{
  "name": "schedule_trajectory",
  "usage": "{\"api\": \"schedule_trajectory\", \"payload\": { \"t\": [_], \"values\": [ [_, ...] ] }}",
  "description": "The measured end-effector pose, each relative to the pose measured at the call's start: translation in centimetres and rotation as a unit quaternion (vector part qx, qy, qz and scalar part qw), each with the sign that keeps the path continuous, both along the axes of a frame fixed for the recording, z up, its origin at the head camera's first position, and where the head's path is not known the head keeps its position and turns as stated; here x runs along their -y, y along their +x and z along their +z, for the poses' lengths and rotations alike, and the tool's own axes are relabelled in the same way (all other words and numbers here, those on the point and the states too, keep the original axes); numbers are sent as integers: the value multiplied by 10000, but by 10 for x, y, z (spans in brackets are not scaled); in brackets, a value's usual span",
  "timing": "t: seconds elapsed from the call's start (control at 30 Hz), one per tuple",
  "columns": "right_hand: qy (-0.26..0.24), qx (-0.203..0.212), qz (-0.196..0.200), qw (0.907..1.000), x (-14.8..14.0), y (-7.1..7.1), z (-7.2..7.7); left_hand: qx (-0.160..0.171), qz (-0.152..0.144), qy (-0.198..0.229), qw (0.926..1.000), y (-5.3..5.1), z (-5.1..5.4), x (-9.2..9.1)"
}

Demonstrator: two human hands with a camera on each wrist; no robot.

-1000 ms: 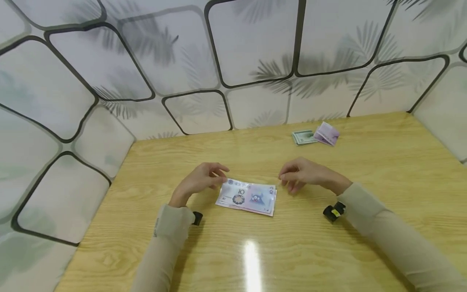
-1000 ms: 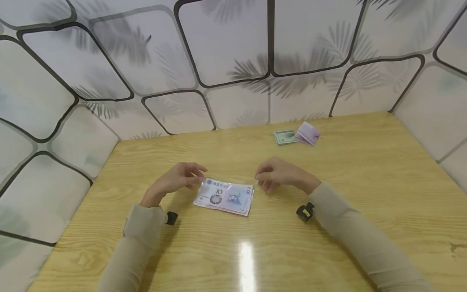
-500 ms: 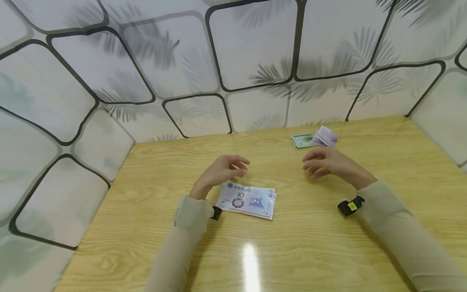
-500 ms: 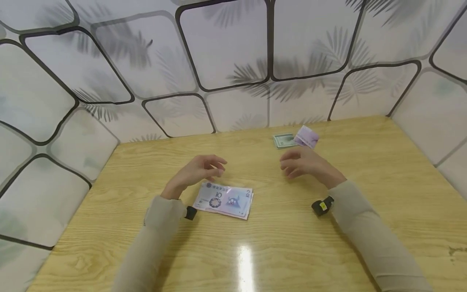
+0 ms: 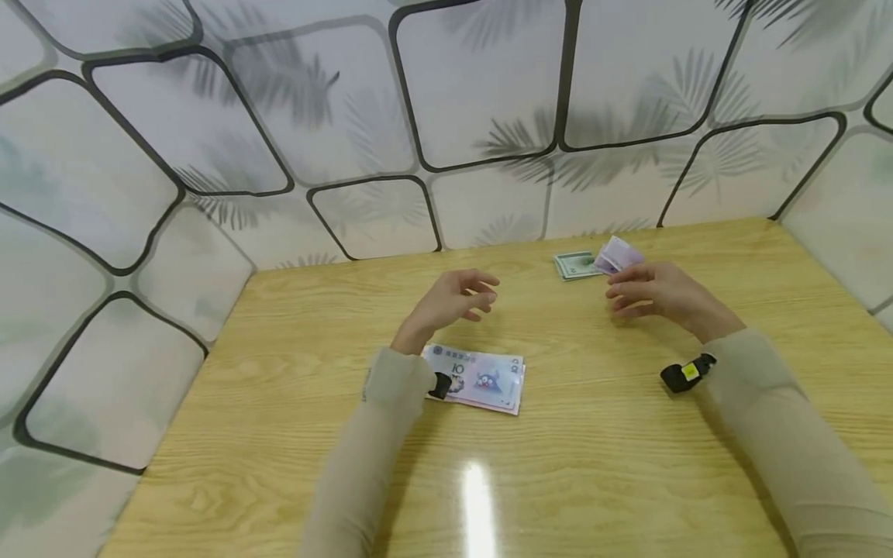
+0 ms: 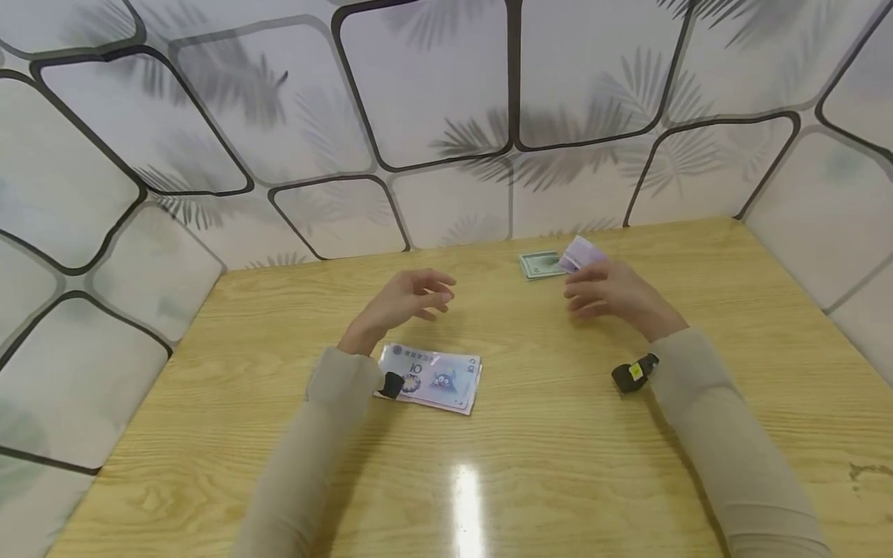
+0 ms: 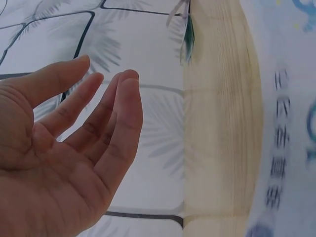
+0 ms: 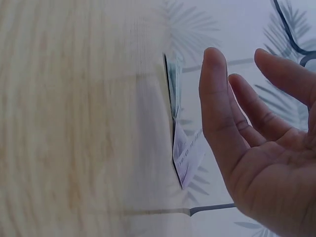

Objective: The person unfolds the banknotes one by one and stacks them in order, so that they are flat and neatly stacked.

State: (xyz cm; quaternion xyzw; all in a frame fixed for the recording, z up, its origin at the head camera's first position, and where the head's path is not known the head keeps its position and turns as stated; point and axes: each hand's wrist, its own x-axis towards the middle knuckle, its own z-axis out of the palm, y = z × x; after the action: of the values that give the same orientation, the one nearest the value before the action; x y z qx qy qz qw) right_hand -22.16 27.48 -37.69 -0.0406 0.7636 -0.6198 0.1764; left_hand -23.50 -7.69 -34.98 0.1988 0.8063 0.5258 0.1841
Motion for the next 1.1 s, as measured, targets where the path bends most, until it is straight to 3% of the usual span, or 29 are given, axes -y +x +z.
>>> {"api": "schedule_trajectory", "payload": {
  "t": [0.4,0.63,0.87,1.1],
  "values": [
    [-616,199,-289,9975,-22,-9,-1,189,215,449,9986,-10,-6,-31],
    [-513,195,-361,9978,-29,-10,-2,539,247,646,9961,-16,-12,-47],
    [-905,285,-508,9942,-37,-12,-3,801,241,769,9935,-20,-15,-65],
    [-676,168,-649,9955,-47,-17,-2,1018,442,921,9895,-24,-15,-79]
  ]
}}
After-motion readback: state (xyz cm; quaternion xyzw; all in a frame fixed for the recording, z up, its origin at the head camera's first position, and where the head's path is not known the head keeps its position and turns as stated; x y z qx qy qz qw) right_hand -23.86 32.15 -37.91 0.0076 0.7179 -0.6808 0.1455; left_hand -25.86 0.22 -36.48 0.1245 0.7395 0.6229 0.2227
